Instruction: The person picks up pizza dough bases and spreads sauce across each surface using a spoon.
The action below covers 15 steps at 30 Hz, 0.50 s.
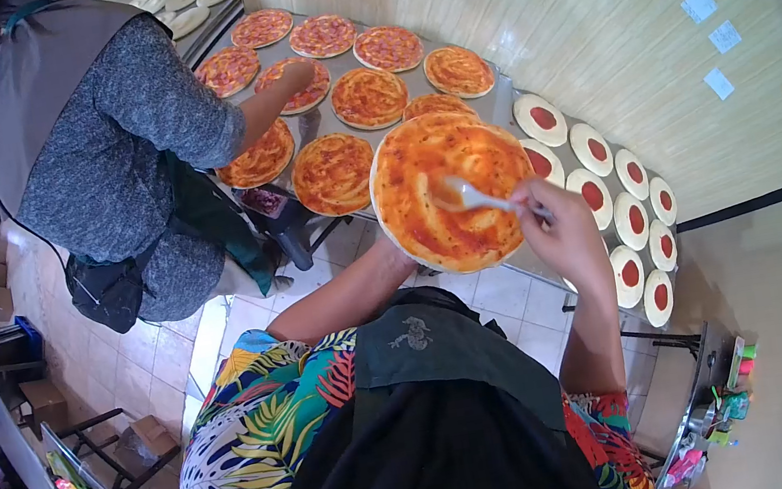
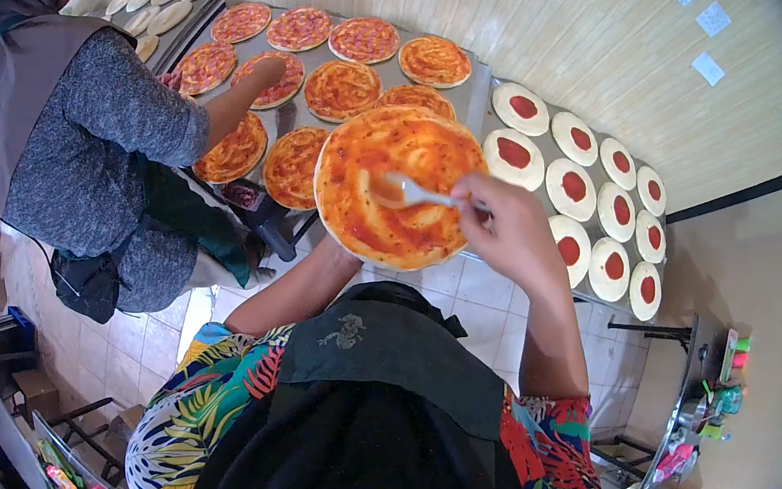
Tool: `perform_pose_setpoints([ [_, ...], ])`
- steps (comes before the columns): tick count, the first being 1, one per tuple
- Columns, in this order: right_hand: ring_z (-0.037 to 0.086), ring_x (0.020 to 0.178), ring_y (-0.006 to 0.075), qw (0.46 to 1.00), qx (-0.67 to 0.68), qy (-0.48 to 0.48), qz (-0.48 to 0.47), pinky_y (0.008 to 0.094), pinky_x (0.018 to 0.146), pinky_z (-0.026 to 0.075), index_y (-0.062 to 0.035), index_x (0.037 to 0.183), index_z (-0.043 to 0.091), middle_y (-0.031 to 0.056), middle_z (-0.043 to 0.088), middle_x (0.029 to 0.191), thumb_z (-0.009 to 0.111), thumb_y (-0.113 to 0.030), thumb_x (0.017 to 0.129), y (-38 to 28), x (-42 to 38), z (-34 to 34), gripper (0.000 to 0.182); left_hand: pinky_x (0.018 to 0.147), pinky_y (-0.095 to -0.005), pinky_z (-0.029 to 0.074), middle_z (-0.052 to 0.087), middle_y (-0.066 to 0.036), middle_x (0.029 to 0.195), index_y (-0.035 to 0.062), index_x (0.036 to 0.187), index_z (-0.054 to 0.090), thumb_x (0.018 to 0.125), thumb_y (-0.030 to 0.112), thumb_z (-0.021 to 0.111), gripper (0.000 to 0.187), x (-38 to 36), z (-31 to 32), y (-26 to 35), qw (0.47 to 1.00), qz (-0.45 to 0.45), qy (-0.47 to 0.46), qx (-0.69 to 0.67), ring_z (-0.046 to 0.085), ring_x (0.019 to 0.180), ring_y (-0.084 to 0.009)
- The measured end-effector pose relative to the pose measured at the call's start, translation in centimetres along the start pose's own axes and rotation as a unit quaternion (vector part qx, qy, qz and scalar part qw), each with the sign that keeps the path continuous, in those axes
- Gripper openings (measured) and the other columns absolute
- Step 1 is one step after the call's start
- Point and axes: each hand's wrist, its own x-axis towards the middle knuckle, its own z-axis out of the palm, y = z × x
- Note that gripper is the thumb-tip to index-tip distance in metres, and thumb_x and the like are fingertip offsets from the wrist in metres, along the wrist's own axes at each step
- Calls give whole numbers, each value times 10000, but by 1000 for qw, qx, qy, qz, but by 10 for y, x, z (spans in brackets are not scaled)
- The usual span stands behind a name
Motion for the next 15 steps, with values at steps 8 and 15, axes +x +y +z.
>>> perform_pose_setpoints([
  [8,691,760,256,996,41,64,-49,341,660,524,-43,1004,616,132,671,851,621,-52,897,4,19,19,108,1109,-543,421,471,-172,1495,102,1477,432,996,499,482,625,4,0,-10,996,-65,-11,-63,506,1332,-346],
  [15,677,698,233,999,29,0,-42,318,627,518,-30,923,636,103,671,827,645,4,830,41,-22,-24,99,1155,-512,375,420,-155,1539,122,1516,376,995,472,510,642,15,8,-1,996,-59,-53,-35,446,1393,-312],
])
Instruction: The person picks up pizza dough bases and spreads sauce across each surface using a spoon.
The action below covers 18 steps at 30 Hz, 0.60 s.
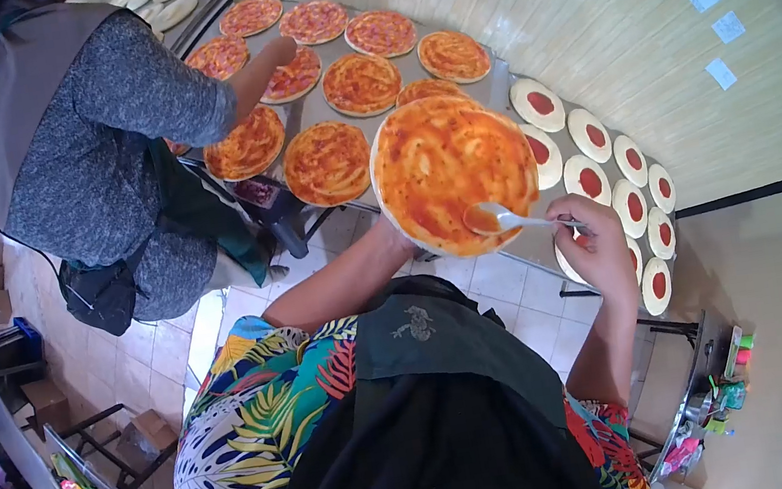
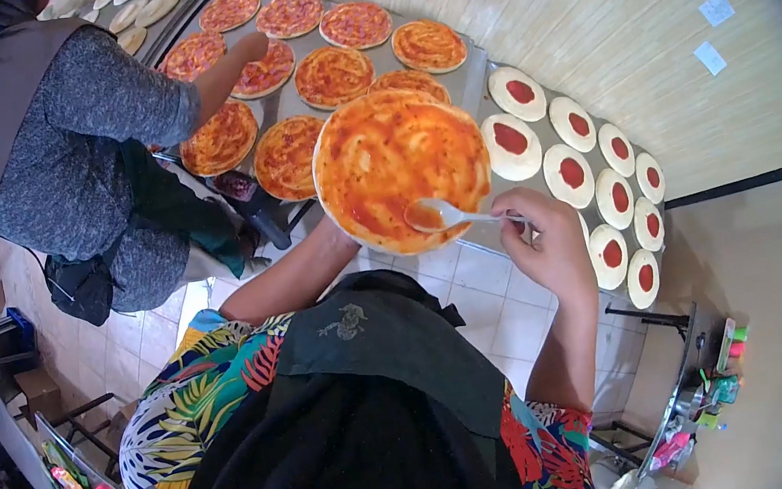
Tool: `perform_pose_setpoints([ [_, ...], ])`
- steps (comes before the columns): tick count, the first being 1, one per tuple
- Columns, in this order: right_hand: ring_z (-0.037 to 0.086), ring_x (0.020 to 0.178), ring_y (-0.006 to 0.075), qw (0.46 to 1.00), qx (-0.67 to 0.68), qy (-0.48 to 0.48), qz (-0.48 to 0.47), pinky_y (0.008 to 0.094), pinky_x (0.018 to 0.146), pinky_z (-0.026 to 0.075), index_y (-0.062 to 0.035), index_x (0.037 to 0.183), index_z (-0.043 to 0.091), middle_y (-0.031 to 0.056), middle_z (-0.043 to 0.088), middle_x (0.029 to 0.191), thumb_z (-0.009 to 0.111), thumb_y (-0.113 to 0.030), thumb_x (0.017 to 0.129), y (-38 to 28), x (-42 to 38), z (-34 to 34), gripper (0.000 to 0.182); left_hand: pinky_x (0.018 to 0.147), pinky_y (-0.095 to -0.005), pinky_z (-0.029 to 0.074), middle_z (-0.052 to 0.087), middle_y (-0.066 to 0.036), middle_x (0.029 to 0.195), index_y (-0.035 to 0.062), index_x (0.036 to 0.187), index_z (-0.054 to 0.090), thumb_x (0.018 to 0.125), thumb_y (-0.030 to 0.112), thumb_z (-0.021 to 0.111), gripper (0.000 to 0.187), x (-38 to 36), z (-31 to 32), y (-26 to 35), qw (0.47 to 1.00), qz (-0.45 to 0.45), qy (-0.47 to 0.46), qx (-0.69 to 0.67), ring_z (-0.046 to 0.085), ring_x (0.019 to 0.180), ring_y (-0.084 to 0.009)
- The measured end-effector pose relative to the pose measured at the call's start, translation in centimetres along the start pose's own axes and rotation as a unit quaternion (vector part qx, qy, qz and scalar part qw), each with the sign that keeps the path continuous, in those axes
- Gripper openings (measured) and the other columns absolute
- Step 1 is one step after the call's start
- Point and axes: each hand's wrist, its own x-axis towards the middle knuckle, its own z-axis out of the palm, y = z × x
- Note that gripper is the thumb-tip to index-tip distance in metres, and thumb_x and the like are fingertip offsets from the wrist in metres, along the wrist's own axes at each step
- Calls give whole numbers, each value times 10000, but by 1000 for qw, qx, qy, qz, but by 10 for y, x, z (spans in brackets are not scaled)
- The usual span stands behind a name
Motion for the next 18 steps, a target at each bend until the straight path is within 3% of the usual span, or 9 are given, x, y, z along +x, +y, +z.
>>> perform_pose_setpoints([
  [2,677,698,231,1000,-2,-28,2,320,629,520,-27,912,639,101,672,831,649,13,820,-3,-3,0,100,1157,-500,377,416,-147,1544,125,1509,390,993,471,520,635,5,-2,-2,1000,4,11,19,448,1393,-305],
  [4,687,715,221,995,-5,-34,-96,326,633,527,-32,924,642,99,674,839,649,10,819,-16,15,17,114,1159,-498,372,406,-143,1551,128,1509,394,996,484,507,634,7,-9,-3,1000,-6,-16,16,444,1397,-307],
  [9,703,750,231,995,54,71,-34,329,660,548,-25,952,648,117,691,894,642,0,841,-17,51,46,114,1145,-500,389,429,-146,1534,123,1497,410,998,486,504,624,4,-15,-5,1000,-19,1,2,466,1377,-310],
  [12,708,748,233,999,7,41,0,326,658,552,-24,948,644,112,691,892,643,4,841,-14,41,32,110,1137,-501,399,443,-148,1524,119,1490,420,999,487,502,619,1,-16,-8,1000,-15,5,-4,479,1365,-313],
  [16,705,740,242,996,60,9,-59,331,672,550,-18,934,629,116,681,873,639,6,842,-19,38,45,96,1126,-502,413,461,-150,1510,115,1481,432,1001,488,499,612,-3,-20,-12,1000,-8,10,-24,497,1349,-316],
  [18,702,741,248,998,49,-6,-45,334,680,549,-29,953,629,115,679,870,642,-16,852,-26,51,48,104,1120,-503,420,470,-151,1503,113,1476,439,1002,489,497,608,-4,-20,-12,999,-16,15,-34,506,1341,-318],
])
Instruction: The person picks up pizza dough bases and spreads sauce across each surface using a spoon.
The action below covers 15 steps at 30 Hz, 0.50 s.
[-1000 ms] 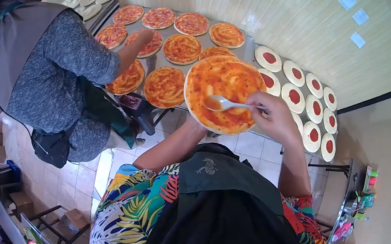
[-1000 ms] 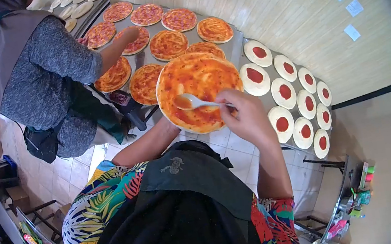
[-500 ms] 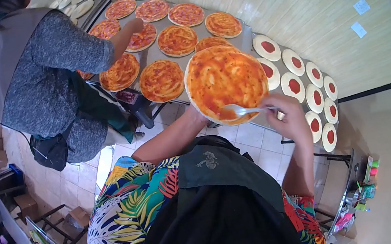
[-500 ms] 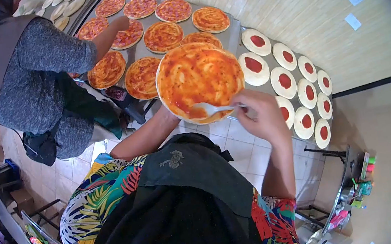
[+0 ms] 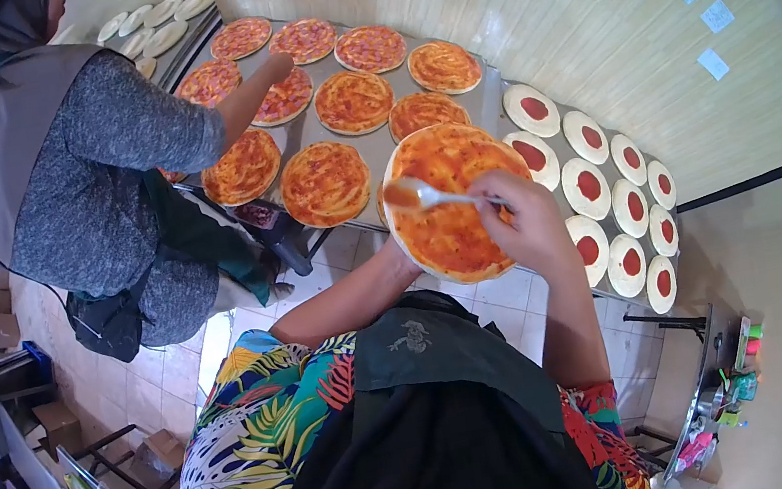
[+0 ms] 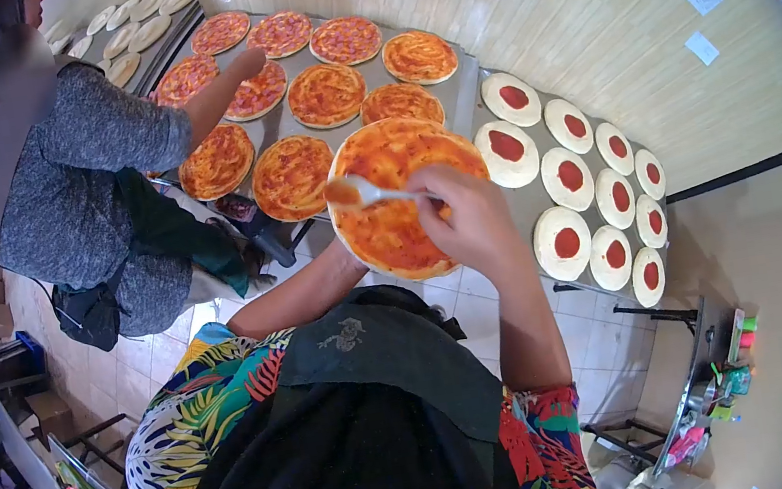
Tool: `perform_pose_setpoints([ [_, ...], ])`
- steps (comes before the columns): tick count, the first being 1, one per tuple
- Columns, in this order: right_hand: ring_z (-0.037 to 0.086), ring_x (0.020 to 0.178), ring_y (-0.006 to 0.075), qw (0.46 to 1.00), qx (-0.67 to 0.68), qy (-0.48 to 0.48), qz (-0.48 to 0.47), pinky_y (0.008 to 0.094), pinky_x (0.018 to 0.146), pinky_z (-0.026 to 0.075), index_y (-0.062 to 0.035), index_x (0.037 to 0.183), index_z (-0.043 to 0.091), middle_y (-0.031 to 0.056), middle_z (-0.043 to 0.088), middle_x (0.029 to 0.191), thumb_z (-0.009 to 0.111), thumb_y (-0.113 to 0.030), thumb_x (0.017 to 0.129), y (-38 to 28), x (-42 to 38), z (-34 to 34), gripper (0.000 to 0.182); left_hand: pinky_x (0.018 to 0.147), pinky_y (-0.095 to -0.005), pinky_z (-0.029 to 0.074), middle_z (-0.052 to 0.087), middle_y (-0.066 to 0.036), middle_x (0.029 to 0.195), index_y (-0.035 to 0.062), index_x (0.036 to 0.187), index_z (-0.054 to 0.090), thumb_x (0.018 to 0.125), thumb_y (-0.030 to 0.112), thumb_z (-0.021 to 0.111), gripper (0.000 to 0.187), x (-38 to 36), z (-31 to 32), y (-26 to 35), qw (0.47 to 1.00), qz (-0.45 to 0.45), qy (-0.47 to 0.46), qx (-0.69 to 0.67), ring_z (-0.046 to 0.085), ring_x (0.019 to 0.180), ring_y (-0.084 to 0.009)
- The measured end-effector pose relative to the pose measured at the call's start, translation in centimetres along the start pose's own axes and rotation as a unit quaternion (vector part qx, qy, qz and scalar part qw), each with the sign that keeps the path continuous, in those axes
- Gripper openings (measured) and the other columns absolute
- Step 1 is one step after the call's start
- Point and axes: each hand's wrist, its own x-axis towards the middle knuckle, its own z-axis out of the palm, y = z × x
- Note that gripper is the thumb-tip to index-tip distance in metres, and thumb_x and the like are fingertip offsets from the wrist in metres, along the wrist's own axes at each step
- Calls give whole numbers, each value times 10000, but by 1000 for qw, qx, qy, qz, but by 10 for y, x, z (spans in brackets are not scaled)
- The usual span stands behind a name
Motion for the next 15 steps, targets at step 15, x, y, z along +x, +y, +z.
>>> perform_pose_setpoints([
  [15,654,666,181,982,39,169,73,317,631,514,-12,997,619,126,641,760,621,-4,885,33,-5,2,112,1110,-513,432,459,-138,1516,143,1499,417,1007,473,487,597,1,8,9,996,28,32,73,503,1346,-326],
])
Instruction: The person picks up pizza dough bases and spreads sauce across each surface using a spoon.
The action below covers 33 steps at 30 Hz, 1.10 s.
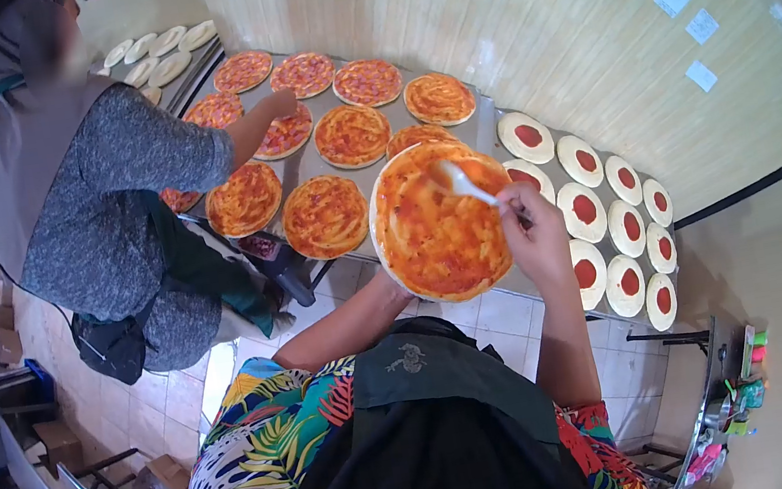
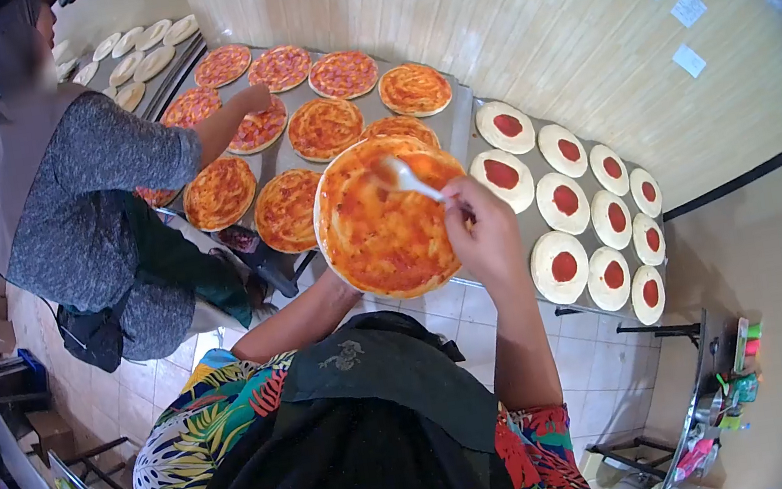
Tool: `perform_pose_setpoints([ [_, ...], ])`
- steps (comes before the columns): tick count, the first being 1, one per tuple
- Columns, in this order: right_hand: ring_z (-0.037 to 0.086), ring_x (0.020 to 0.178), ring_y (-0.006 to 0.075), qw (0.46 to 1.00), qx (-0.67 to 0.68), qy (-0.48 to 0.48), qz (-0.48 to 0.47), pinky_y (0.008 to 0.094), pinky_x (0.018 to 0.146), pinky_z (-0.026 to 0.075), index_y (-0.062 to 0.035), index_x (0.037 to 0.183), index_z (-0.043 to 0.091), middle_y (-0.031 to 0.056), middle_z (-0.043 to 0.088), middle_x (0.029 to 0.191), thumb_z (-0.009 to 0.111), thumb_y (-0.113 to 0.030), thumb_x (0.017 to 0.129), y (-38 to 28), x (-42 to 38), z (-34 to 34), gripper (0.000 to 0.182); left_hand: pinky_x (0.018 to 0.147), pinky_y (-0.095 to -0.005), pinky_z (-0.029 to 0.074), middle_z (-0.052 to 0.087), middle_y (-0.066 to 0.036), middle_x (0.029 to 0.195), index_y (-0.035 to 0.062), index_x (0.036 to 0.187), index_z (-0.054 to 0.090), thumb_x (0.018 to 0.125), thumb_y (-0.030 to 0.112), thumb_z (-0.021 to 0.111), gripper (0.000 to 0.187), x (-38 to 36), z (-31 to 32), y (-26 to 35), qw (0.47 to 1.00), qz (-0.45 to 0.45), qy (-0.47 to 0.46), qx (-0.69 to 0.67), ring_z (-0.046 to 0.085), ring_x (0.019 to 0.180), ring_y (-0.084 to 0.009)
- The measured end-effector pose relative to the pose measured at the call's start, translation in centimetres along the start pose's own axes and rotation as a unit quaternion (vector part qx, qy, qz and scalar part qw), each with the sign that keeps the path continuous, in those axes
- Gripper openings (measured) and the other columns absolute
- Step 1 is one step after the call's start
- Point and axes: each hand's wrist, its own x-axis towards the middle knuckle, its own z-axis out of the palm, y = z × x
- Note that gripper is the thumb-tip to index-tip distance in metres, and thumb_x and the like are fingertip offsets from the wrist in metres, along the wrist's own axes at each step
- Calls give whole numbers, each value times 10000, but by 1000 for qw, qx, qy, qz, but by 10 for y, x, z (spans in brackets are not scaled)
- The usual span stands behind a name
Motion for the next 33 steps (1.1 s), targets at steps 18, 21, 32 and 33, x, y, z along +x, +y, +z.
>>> perform_pose_setpoints([
  [18,656,627,251,993,-96,23,57,365,587,514,-54,1009,607,149,643,742,641,-51,866,8,-7,-24,148,1110,-522,430,455,-128,1522,161,1507,408,1000,494,490,612,11,11,17,997,22,-9,77,505,1346,-318],
  [21,635,606,236,997,-61,37,19,362,579,500,-55,1001,609,129,636,734,639,-52,863,1,2,-10,142,1108,-525,430,457,-129,1519,161,1505,411,995,503,493,619,11,1,15,996,14,43,77,503,1347,-320],
  [32,659,669,177,997,-8,14,79,326,623,520,-33,1022,615,124,662,786,615,21,851,9,-27,-15,179,1123,-538,409,428,-142,1535,154,1515,391,987,534,487,658,18,-1,13,999,4,15,47,471,1375,-325],
  [33,659,669,177,996,-11,16,82,326,623,520,-33,1022,615,124,662,786,615,21,851,3,-31,-20,179,1124,-537,409,427,-144,1535,151,1515,390,987,532,487,659,20,2,10,999,-8,12,41,469,1376,-326],
])
